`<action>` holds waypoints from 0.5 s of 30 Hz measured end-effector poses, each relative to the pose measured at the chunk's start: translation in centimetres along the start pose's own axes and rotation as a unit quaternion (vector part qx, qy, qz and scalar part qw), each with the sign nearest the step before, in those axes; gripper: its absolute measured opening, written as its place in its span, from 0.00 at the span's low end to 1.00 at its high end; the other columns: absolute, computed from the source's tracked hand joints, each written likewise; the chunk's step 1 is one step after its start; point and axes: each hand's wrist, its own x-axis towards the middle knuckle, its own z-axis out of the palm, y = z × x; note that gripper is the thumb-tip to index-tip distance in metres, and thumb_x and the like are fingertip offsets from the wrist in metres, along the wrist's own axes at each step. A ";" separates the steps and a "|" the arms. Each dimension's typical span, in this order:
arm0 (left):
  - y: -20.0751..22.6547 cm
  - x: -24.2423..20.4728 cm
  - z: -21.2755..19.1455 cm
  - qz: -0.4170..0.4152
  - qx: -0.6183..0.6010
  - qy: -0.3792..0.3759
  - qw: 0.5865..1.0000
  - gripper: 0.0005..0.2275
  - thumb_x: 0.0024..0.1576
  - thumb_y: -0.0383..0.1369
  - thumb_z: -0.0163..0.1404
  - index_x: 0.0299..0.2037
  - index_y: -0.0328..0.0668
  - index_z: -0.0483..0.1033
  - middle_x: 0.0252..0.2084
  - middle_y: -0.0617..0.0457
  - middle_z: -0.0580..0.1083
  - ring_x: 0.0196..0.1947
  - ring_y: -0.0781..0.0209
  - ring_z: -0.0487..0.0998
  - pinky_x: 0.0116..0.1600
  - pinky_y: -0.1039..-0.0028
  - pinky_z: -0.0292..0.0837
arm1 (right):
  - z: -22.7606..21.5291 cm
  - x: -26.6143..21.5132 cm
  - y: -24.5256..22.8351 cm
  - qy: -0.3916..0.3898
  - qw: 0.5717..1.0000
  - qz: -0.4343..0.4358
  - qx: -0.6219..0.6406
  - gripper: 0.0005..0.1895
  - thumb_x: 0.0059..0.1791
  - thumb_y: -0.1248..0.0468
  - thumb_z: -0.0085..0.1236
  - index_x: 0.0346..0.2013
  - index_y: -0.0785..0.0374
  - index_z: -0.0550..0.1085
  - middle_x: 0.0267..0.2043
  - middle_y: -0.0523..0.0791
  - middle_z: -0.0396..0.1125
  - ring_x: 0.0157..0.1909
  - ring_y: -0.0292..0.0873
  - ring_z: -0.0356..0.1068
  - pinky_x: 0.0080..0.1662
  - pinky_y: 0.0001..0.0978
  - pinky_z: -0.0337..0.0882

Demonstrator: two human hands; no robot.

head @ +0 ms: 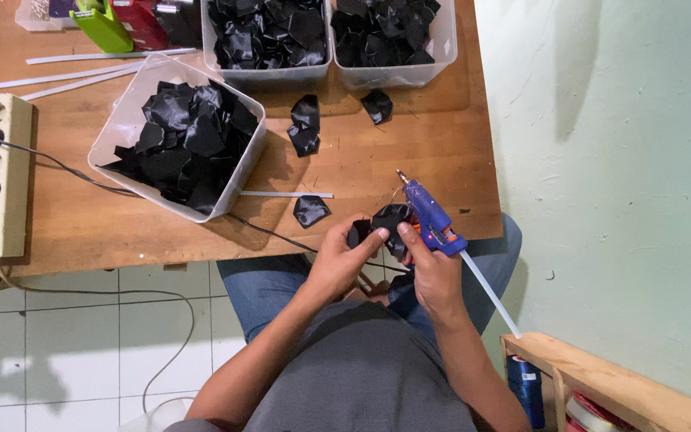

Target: The person uses a hot glue gun to apply glue to the edges of small black material pieces and presses them together. They repeatedly pick up pieces from a container, apply glue, and join them on a wooden table.

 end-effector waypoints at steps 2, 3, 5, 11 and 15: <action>1.0 -0.3 0.2 -0.006 -0.002 -0.001 1.000 0.07 0.58 0.30 0.56 0.28 0.41 0.75 0.16 0.52 0.70 0.20 0.71 0.61 0.25 0.82 0.56 | 1.3 -0.8 -3.5 -0.007 1.000 0.002 0.005 0.09 0.44 0.71 0.68 0.24 0.66 0.75 0.17 0.47 0.67 0.14 0.36 0.63 0.22 0.25 0.64; 1.4 -0.5 0.3 -0.012 -0.004 -0.002 1.000 0.07 0.58 0.30 0.56 0.28 0.41 0.75 0.16 0.52 0.70 0.20 0.71 0.61 0.25 0.82 0.56 | 1.9 -1.2 -5.2 -0.015 1.000 0.003 0.009 0.10 0.44 0.72 0.68 0.22 0.67 0.74 0.16 0.48 0.67 0.14 0.37 0.64 0.22 0.26 0.65; 1.0 -0.5 0.5 -0.012 -0.005 -0.001 1.000 0.07 0.58 0.29 0.56 0.27 0.40 0.75 0.16 0.52 0.70 0.20 0.71 0.61 0.25 0.82 0.56 | 1.5 -1.2 -4.0 -0.001 1.000 0.011 0.011 0.10 0.44 0.72 0.69 0.23 0.67 0.74 0.17 0.48 0.67 0.14 0.37 0.63 0.22 0.27 0.65; -0.8 -0.7 0.6 -0.016 -0.002 0.007 1.000 0.07 0.57 0.27 0.56 0.27 0.39 0.74 0.16 0.53 0.69 0.20 0.70 0.61 0.26 0.82 0.55 | 0.6 -1.3 -2.2 0.014 0.999 0.028 -0.001 0.10 0.44 0.70 0.70 0.23 0.66 0.74 0.17 0.47 0.67 0.14 0.37 0.63 0.21 0.27 0.63; 0.4 -1.3 0.7 -0.010 0.003 0.001 1.000 0.08 0.59 0.28 0.55 0.28 0.39 0.75 0.16 0.50 0.70 0.20 0.70 0.60 0.26 0.81 0.55 | 1.2 -2.1 -3.6 0.019 0.999 0.034 0.003 0.10 0.43 0.71 0.70 0.22 0.67 0.74 0.17 0.49 0.68 0.13 0.38 0.64 0.21 0.26 0.64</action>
